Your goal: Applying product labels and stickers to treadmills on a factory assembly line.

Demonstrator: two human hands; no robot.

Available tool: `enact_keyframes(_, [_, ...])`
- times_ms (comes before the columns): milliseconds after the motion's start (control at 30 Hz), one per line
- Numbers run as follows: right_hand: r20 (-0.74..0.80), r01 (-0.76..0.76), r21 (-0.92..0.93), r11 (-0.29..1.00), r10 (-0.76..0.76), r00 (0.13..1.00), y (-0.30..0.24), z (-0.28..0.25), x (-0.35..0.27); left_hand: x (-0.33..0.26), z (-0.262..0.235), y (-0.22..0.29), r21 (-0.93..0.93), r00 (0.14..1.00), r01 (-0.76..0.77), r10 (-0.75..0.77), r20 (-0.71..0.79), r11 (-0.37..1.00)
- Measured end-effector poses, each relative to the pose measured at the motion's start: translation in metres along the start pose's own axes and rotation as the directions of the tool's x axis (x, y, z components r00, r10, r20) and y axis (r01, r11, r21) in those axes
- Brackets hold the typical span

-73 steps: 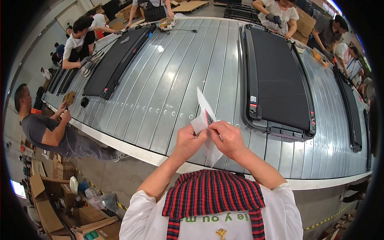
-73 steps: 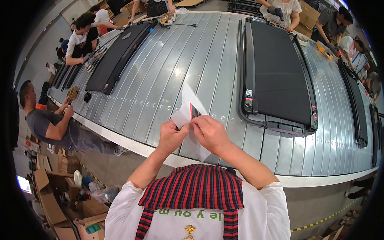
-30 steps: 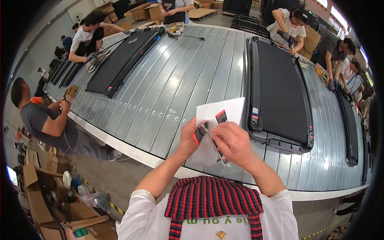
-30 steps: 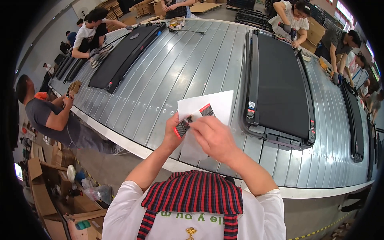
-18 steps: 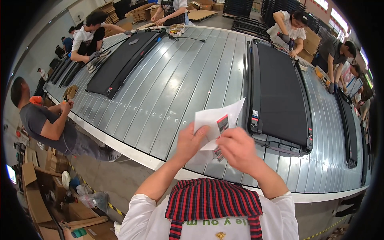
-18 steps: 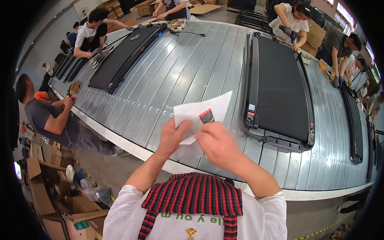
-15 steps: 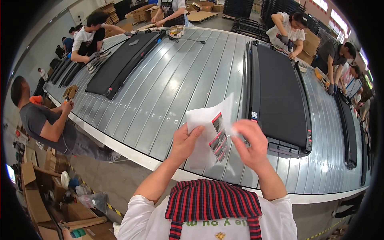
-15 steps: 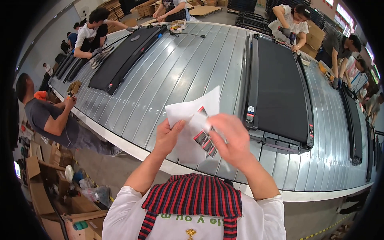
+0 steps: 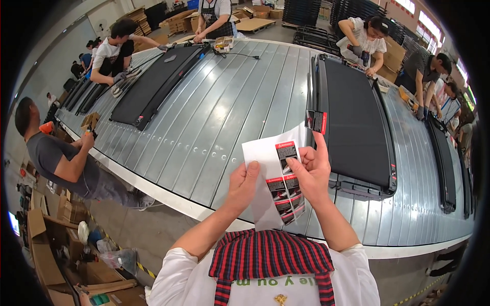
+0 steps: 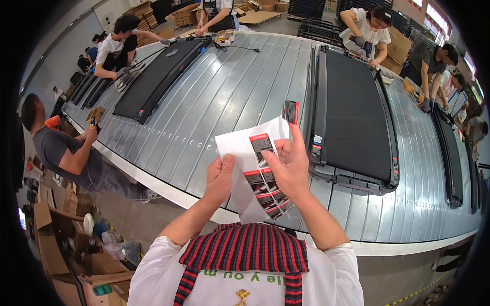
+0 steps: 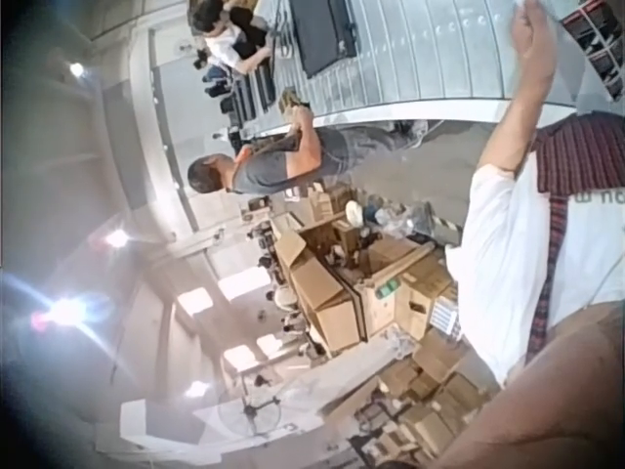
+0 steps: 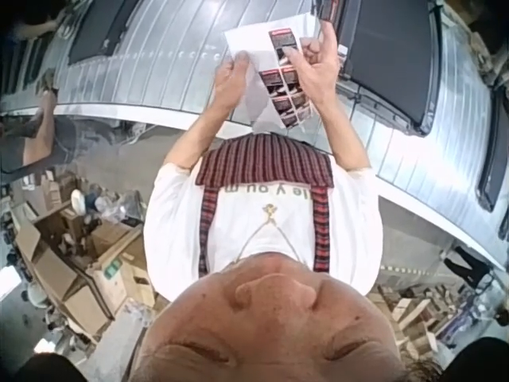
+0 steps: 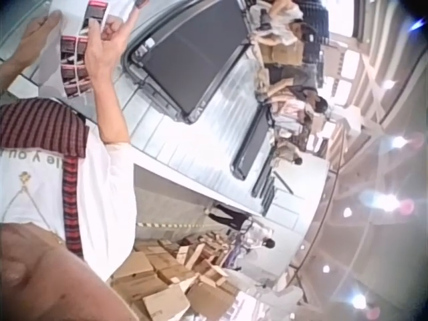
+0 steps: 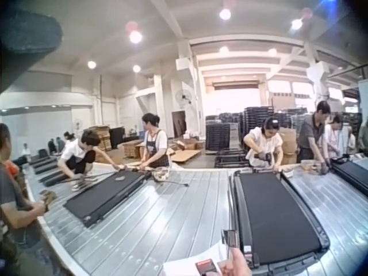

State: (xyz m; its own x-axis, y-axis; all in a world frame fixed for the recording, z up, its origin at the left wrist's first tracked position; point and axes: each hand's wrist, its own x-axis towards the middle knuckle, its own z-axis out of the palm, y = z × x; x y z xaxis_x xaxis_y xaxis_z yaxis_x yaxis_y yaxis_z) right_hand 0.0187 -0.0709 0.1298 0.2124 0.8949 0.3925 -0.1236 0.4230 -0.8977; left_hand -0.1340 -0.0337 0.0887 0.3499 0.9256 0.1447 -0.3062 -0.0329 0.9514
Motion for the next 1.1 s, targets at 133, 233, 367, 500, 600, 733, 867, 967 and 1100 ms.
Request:
enact_keyframes(133, [-0.066, 0.057, -0.002, 0.998, -0.057, 0.996, 0.005, 0.007, 0.002, -0.003, 0.01, -0.005, 0.081, 0.999, -0.028, 0.03, -0.023, 0.996])
enact_keyframes(233, [-0.116, 0.077, -0.006, 0.997, -0.078, 0.99, 0.015, 0.008, 0.001, -0.002, 0.015, -0.008, 0.095, 1.0, -0.017, 0.017, -0.004, 0.995])
enact_keyframes(367, [-0.048, 0.246, -0.495, 0.833, -0.309, 0.95, 0.016, -0.008, 0.006, 0.002, 0.006, -0.004, 0.175, 0.999, -0.044, 0.042, 0.014, 0.984])
enact_keyframes(500, [0.182, 0.475, -0.634, 0.61, -0.48, 0.858, -0.025, -0.013, 0.02, 0.003, -0.006, 0.007, 0.375, 0.992, -0.079, 0.037, 0.118, 0.923])
enact_keyframes(600, [0.448, 0.304, -0.646, 0.7, 0.026, 0.894, -0.034, -0.015, 0.018, -0.001, -0.004, 0.006, 0.495, 0.956, -0.223, 0.088, 0.281, 0.84])
enact_keyframes(733, [0.551, 0.488, -0.633, 0.601, -0.093, 0.829, -0.034, -0.018, 0.005, -0.005, -0.011, -0.005, 0.334, 0.916, -0.188, 0.042, 0.399, 0.924])
enact_keyframes(867, [0.571, 0.607, -0.595, 0.527, -0.255, 0.781, -0.043, -0.024, -0.005, -0.022, -0.028, -0.045, 0.393, 0.865, -0.178, -0.047, 0.5, 0.902])
enact_keyframes(967, [0.606, 0.606, -0.6, 0.522, -0.198, 0.771, -0.03, -0.033, -0.017, -0.023, -0.041, -0.053, 0.543, 0.827, -0.111, -0.225, 0.514, 0.832])
enact_keyframes(1100, [0.549, 0.455, -0.665, 0.592, -0.026, 0.836, -0.011, -0.043, -0.032, -0.031, -0.061, -0.08, 0.627, 0.893, -0.364, 0.069, 0.444, 0.689])
